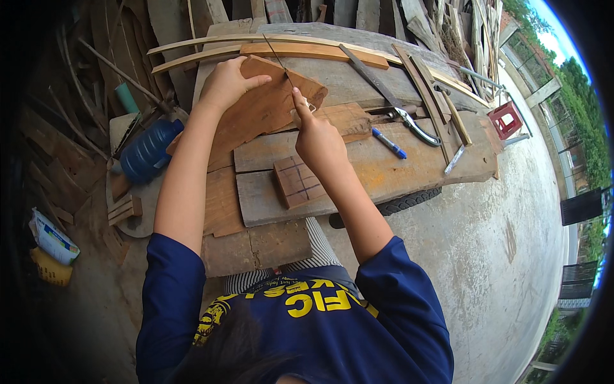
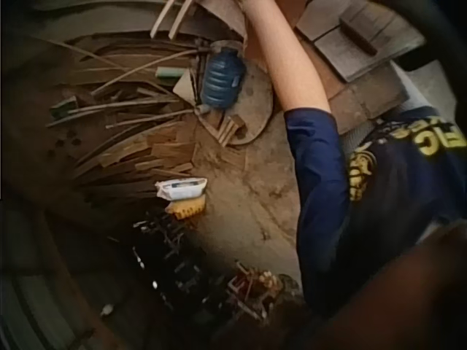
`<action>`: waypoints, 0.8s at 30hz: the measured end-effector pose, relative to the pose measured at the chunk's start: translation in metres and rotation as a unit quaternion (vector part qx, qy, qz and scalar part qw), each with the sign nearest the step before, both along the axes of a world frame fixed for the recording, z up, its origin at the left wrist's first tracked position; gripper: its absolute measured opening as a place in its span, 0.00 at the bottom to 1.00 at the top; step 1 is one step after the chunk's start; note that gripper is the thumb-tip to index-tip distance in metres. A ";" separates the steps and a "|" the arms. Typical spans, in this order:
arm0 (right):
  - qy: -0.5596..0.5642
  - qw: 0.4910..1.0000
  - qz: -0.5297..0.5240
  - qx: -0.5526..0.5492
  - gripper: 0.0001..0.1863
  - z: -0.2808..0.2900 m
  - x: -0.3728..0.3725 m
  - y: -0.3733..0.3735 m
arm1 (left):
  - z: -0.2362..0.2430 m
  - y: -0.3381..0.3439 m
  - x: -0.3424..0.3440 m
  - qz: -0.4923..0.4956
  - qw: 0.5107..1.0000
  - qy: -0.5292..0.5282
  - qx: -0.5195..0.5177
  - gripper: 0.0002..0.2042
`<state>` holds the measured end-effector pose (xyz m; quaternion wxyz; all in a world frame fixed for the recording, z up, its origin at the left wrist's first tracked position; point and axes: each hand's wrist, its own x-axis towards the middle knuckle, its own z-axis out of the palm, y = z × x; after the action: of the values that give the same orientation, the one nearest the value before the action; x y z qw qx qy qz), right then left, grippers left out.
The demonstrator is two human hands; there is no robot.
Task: The person cuts a wooden board along a marked line using a hand saw.
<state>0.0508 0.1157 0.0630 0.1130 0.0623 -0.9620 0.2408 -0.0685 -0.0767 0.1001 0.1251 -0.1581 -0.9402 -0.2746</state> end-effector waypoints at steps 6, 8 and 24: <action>-0.009 1.000 0.004 0.011 0.38 -0.016 0.076 0.019 | 0.001 -0.010 -0.009 0.006 1.000 -0.019 -0.002 0.35; -0.034 0.999 -0.006 0.004 0.37 -0.011 0.072 0.017 | 0.000 -0.010 -0.006 0.006 1.000 -0.006 0.002 0.34; -0.036 0.998 -0.031 0.032 0.38 0.002 0.042 0.005 | -0.001 -0.003 -0.008 0.020 0.999 0.008 -0.023 0.32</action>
<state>0.0931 0.1208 0.0654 0.0838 0.0274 -0.9741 0.2084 -0.0761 -0.0798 0.0996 0.1343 -0.1446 -0.9482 -0.2488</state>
